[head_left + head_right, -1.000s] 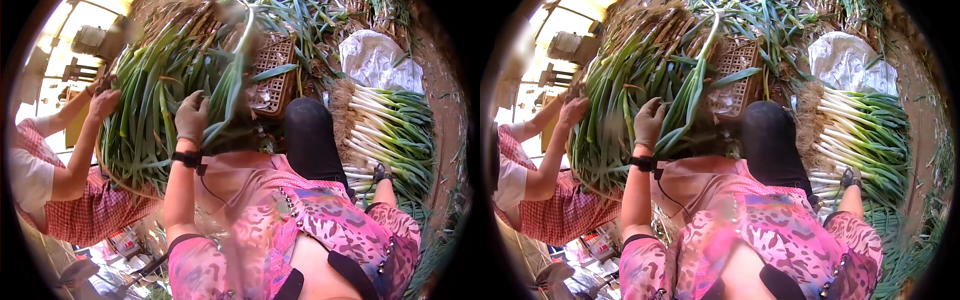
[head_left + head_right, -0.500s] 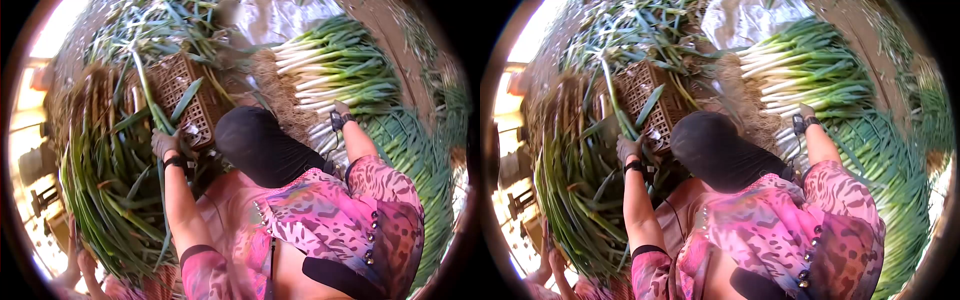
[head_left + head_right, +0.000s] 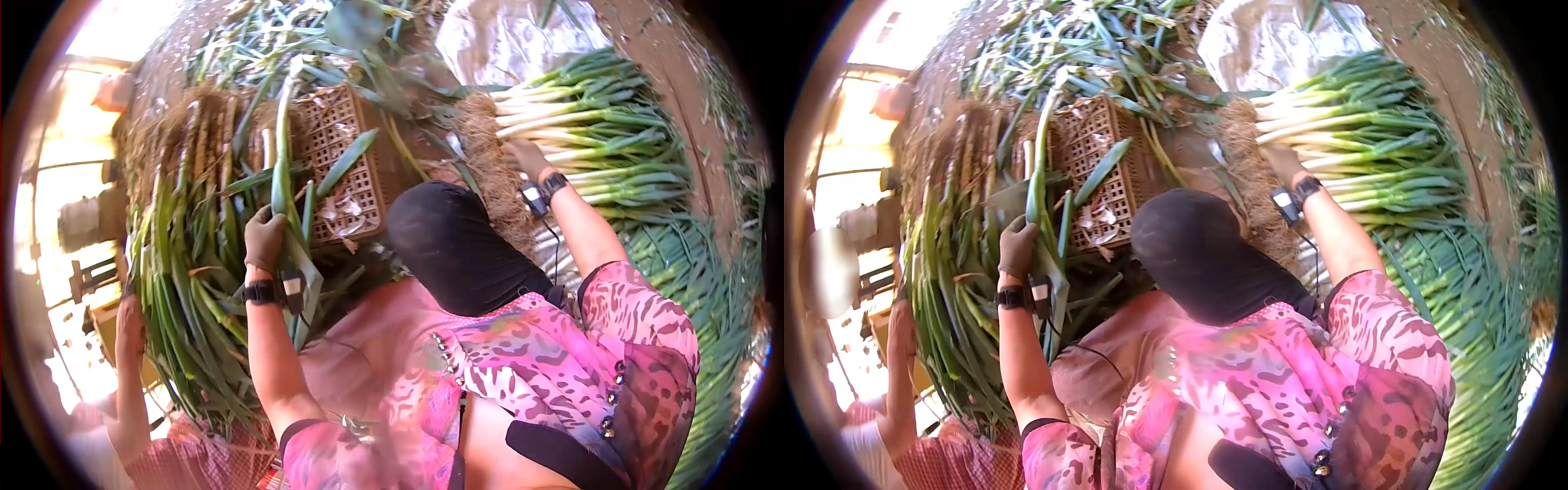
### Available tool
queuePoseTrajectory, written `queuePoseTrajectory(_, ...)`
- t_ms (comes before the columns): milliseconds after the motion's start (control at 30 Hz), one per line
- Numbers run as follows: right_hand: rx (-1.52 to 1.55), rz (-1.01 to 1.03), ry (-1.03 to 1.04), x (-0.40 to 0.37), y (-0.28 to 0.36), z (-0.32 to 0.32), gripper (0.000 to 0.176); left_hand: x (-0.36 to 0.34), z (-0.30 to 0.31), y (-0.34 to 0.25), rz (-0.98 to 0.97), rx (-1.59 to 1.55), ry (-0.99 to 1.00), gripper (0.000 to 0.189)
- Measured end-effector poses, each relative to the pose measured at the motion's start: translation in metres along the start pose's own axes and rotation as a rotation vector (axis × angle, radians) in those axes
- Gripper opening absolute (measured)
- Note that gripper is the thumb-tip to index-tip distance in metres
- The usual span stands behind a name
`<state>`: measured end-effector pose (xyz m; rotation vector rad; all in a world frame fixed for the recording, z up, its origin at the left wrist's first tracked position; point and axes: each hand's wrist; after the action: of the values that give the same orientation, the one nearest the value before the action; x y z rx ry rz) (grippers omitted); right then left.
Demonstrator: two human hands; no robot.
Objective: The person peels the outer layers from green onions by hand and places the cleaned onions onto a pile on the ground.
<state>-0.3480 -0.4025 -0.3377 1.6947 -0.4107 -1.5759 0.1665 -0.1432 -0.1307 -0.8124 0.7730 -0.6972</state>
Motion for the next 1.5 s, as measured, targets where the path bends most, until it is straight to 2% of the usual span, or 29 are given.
queuePoseTrajectory(67, -0.111, 0.216, 0.337, -0.02, 0.079, -0.077, 0.028, -0.034, -0.002, -0.036, 0.044, -0.095, 0.041, 0.034)
queuePoseTrajectory(100, -0.374, 0.582, 0.427, -0.028, 0.107, -0.114, 0.032, -0.057, -0.007, -0.055, 0.025, -0.076, 0.031, 0.032)
queuePoseTrajectory(167, -0.379, 0.559, 0.677, -0.048, 0.15, -0.184, 0.042, -0.108, -0.018, -0.092, 0.013, -0.02, 0.035, 0.033)
queuePoseTrajectory(200, -0.125, 0.156, 0.826, -0.06, 0.163, -0.216, 0.049, -0.134, -0.025, -0.108, 0.024, 0.016, 0.047, 0.036)
queuePoseTrajectory(267, -0.149, -0.058, 0.921, -0.065, 0.171, -0.272, 0.065, -0.183, -0.042, -0.139, 0.11, -0.095, 0.034, 0.037)
queuePoseTrajectory(333, 0.014, -0.24, 0.96, -0.08, 0.171, -0.314, 0.074, -0.22, -0.053, -0.147, 0.143, 0.012, 0.082, 0.04)
queuePoseTrajectory(400, 0.282, -0.334, 0.758, -0.109, 0.189, -0.339, 0.053, -0.246, -0.062, -0.12, 0.07, 0.039, 0.095, 0.042)
queuePoseTrajectory(433, 0.124, 0.101, 0.751, -0.115, 0.188, -0.344, 0.048, -0.25, -0.059, -0.116, 0.066, 0.136, 0.131, 0.052)
queuePoseTrajectory(500, 0.429, -0.06, 0.719, -0.128, 0.187, -0.359, 0.03, -0.247, -0.055, -0.101, -0.146, 0.366, -0.02, 0.061)
queuePoseTrajectory(533, 0.464, -0.038, 0.729, -0.159, 0.198, -0.354, 0.027, -0.241, -0.055, -0.089, -0.249, 0.478, -0.094, 0.066)
queuePoseTrajectory(567, 0.431, 0.076, 0.765, -0.181, 0.203, -0.352, 0.024, -0.223, -0.054, -0.066, -0.283, 0.473, -0.101, 0.083)
queuePoseTrajectory(600, 0.396, 0.197, 0.798, -0.197, 0.209, -0.351, 0.023, -0.209, -0.065, -0.09, -0.11, 0.047, -0.05, 0.074)
queuePoseTrajectory(633, 0.565, 0.068, 0.88, -0.211, 0.22, -0.352, 0.027, -0.195, -0.075, -0.102, -0.069, -0.135, -0.029, 0.063)
queuePoseTrajectory(667, 0.549, 0.117, 0.901, -0.227, 0.234, -0.344, 0.033, -0.184, -0.085, -0.111, -0.027, -0.316, -0.002, 0.052)
queuePoseTrajectory(700, 0.543, 0.279, 0.939, -0.224, 0.244, -0.339, 0.039, -0.175, -0.093, -0.12, -0.05, -0.527, 0.011, 0.037)
queuePoseTrajectory(733, 0.533, 0.442, 0.97, -0.214, 0.26, -0.331, 0.045, -0.172, -0.093, -0.124, -0.046, -0.521, 0.028, 0.035)
queuePoseTrajectory(767, 0.289, 0.841, 0.868, -0.199, 0.281, -0.319, 0.046, -0.171, -0.093, -0.127, -0.042, -0.516, 0.046, 0.034)
queuePoseTrajectory(833, 0.39, 0.803, 0.919, -0.178, 0.327, -0.294, 0.054, -0.178, -0.088, -0.135, -0.026, -0.493, 0.097, 0.029)
queuePoseTrajectory(867, 0.728, 0.353, 1.053, -0.174, 0.348, -0.281, 0.06, -0.183, -0.085, -0.137, 0.019, -0.505, 0.158, 0.03)
queuePoseTrajectory(933, 0.819, 0.439, 1.079, -0.145, 0.37, -0.262, 0.06, -0.195, -0.081, -0.133, 0.115, -0.528, 0.276, 0.032)
queuePoseTrajectory(1000, 0.919, 0.423, 0.829, -0.13, 0.382, -0.249, 0.043, -0.199, -0.079, -0.122, 0.095, -0.612, 0.335, 0.036)
queuePoseTrajectory(1100, 0.803, 0.543, 0.759, -0.087, 0.385, -0.226, 0.026, -0.205, -0.064, -0.121, 0.111, -0.681, 0.385, 0.038)
queuePoseTrajectory(1167, 0.94, 0.382, 0.708, -0.089, 0.393, -0.209, 0.022, -0.2, -0.055, -0.121, 0.086, -0.543, 0.345, 0.041)
queuePoseTrajectory(1200, 0.649, 0.592, 0.515, -0.089, 0.395, -0.199, 0.023, -0.197, -0.051, -0.129, 0.084, -0.499, 0.349, 0.041)
queuePoseTrajectory(1267, 0.566, 0.698, 0.525, -0.061, 0.404, -0.178, 0.023, -0.191, -0.049, -0.139, 0.13, -0.513, 0.364, 0.038)
queuePoseTrajectory(1300, 0.317, 0.781, 0.313, -0.055, 0.405, -0.171, 0.021, -0.186, -0.047, -0.141, 0.131, -0.522, 0.386, 0.038)
queuePoseTrajectory(1333, 0.208, 0.835, 0.29, -0.046, 0.41, -0.16, 0.021, -0.179, -0.048, -0.144, 0.132, -0.53, 0.407, 0.039)
queuePoseTrajectory(1433, 0.0, 0.975, 0.569, -0.014, 0.416, -0.119, 0.02, -0.165, -0.047, -0.148, 0.129, -0.561, 0.395, 0.039)
queuePoseTrajectory(1500, -0.222, 1.045, 0.29, 0.037, 0.418, -0.123, 0.018, -0.157, -0.041, -0.154, 0.132, -0.586, 0.389, 0.037)
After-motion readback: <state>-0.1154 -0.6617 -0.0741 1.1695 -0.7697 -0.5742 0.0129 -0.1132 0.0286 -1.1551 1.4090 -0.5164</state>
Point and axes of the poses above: each hand's wrist, its own x-axis towards the middle knuckle, its own z-axis out of the back of the hand, y = z × x, and after that the axes turned 4 degrees about -z, right-handed
